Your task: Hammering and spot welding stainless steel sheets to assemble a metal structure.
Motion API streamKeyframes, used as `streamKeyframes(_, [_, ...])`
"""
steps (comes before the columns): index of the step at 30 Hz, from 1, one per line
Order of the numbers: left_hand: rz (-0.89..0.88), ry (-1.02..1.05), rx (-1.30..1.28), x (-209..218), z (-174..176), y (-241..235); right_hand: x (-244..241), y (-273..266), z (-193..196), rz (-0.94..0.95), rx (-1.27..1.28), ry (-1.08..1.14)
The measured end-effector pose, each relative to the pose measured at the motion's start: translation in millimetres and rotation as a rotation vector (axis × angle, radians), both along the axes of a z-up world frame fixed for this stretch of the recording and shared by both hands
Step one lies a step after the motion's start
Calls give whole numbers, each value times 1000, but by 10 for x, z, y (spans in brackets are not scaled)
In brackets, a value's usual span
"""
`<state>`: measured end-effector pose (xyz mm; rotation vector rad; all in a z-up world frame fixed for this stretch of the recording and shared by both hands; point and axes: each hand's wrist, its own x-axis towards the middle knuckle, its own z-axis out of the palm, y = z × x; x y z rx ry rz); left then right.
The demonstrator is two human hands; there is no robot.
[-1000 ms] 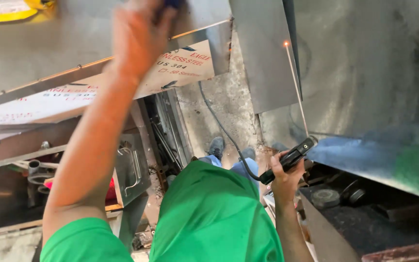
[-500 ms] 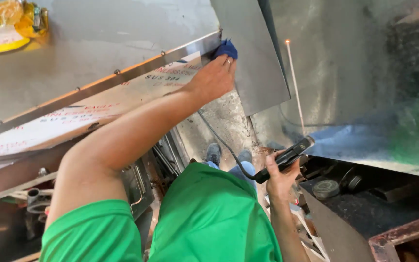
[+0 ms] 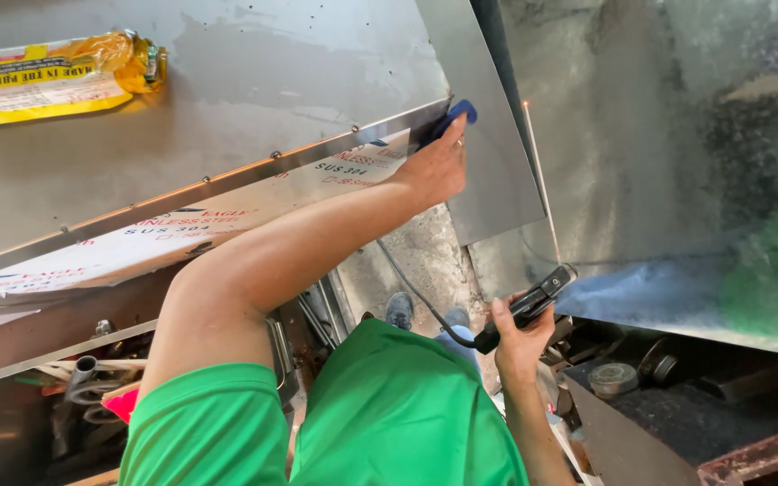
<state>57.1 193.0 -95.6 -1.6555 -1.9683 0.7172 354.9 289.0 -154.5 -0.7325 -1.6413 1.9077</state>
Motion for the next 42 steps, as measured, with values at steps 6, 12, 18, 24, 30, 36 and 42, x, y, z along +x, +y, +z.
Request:
streamKeyframes(6, [76, -62, -94, 9, 76, 55, 67, -37, 45, -1, -28, -8])
streamKeyframes(12, [78, -61, -62, -34, -30, 107, 118, -93, 32, -14, -3, -26])
streamKeyframes(18, [93, -51, -127, -27, 8, 135, 153, -94, 28, -21, -30, -3])
streamKeyframes(24, [76, -5, -44, -111, -233, 170, 183, -58, -62, -60, -30, -29])
streamKeyframes(30, [36, -127, -106, -111, -228, 133, 191, -92, 33, -60, -64, -62])
streamKeyframes(36, [-11, -79, -140, -148, -166, 63, 229, -70, -28, -44, -97, -15])
streamKeyframes(42, [51, -171, -94, -239, 241, 277, 360, -10, -293, -87, 33, -137])
